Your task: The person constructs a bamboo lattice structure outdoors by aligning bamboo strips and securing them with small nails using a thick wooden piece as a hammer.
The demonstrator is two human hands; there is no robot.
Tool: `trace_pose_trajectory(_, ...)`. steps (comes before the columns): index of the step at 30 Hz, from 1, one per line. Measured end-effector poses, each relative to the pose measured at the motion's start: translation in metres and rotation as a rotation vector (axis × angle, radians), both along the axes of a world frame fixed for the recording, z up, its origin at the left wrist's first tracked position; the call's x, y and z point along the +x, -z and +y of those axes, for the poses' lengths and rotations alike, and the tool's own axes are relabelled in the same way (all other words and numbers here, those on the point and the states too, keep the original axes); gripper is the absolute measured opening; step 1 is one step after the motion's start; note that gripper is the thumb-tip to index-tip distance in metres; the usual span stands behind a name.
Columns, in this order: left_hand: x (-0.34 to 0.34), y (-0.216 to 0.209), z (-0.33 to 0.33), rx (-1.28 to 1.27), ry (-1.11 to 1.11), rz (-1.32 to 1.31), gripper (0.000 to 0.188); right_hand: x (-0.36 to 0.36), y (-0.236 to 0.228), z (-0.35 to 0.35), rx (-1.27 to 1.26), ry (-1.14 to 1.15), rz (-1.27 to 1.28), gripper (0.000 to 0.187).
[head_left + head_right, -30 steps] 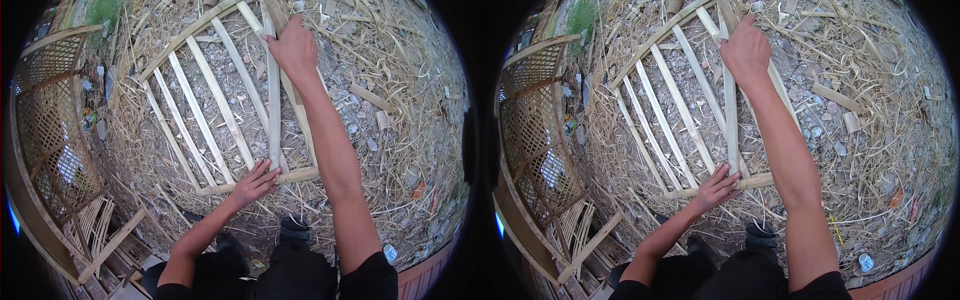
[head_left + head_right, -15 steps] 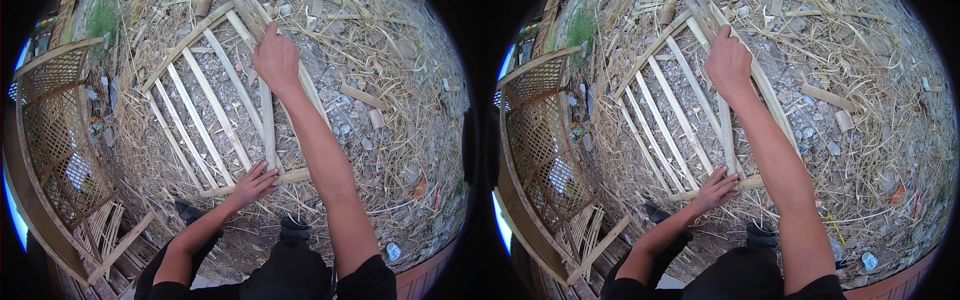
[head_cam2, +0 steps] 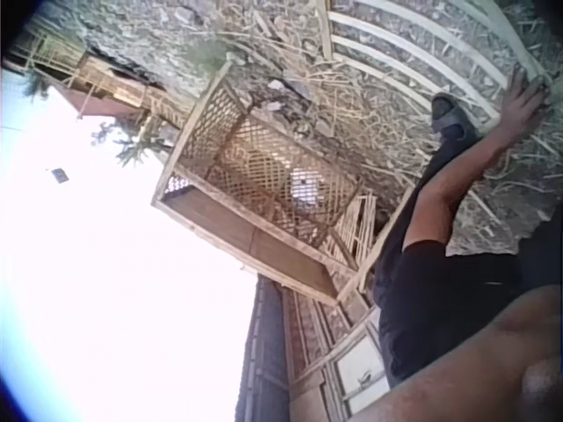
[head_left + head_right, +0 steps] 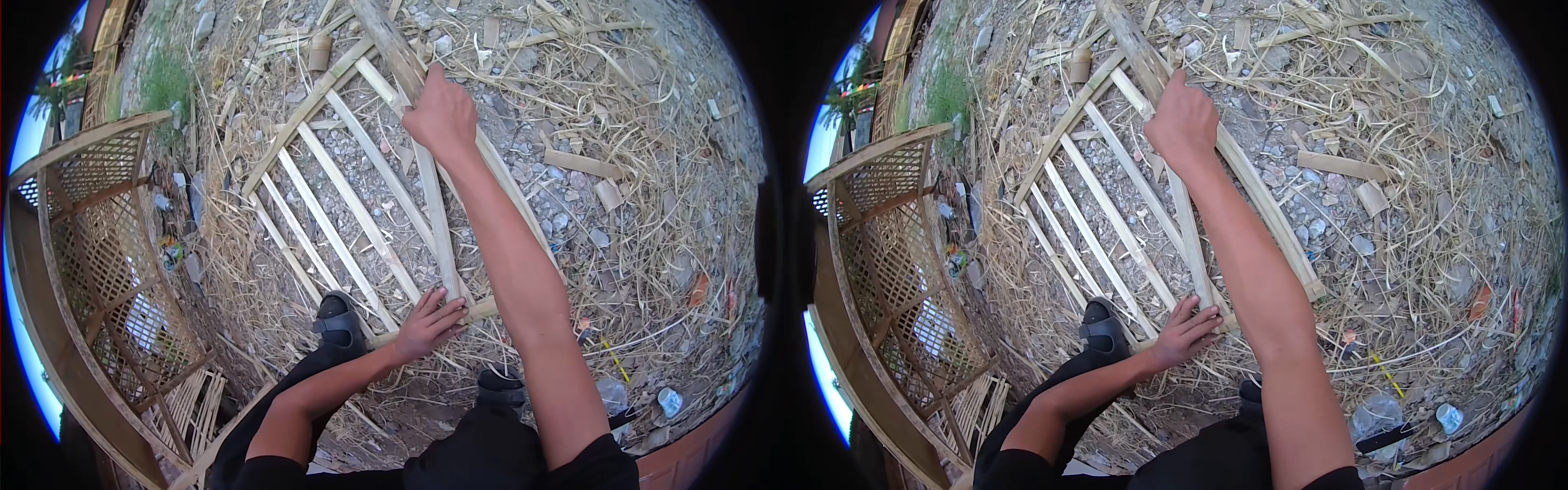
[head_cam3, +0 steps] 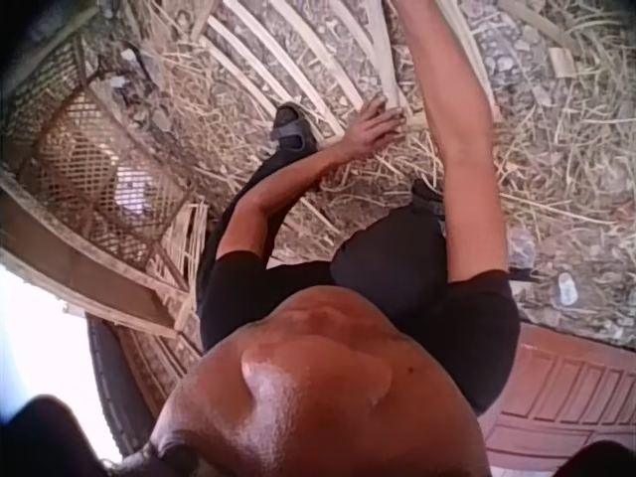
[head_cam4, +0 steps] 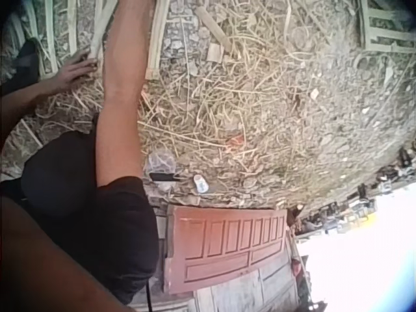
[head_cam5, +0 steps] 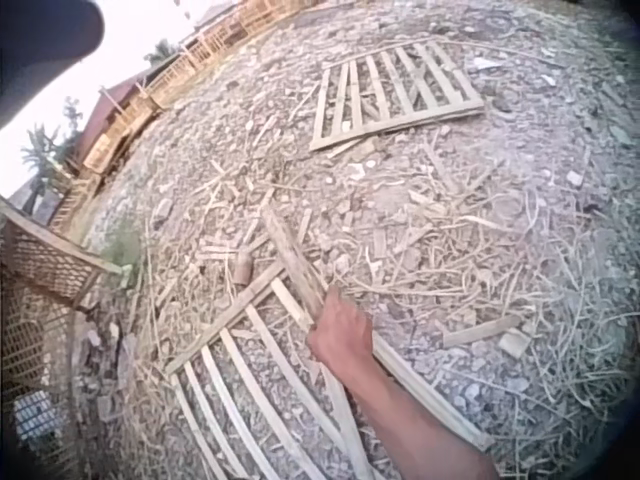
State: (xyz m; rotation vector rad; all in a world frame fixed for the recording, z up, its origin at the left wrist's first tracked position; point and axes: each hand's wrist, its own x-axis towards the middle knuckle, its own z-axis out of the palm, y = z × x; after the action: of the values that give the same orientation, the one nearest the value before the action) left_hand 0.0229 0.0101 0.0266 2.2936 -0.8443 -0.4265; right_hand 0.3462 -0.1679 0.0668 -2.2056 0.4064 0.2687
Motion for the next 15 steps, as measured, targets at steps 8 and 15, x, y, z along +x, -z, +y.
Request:
trace_pose_trajectory(8,0.015,-0.010,0.012,0.137,0.169,-0.216,0.051,0.001,0.005,-0.003,0.026,0.046,0.025,0.076)
trace_pose_trajectory(15,0.025,-0.010,0.031,0.126,0.211,-0.306,0.047,0.004,0.006,0.003,-0.116,0.062,0.024,0.075)
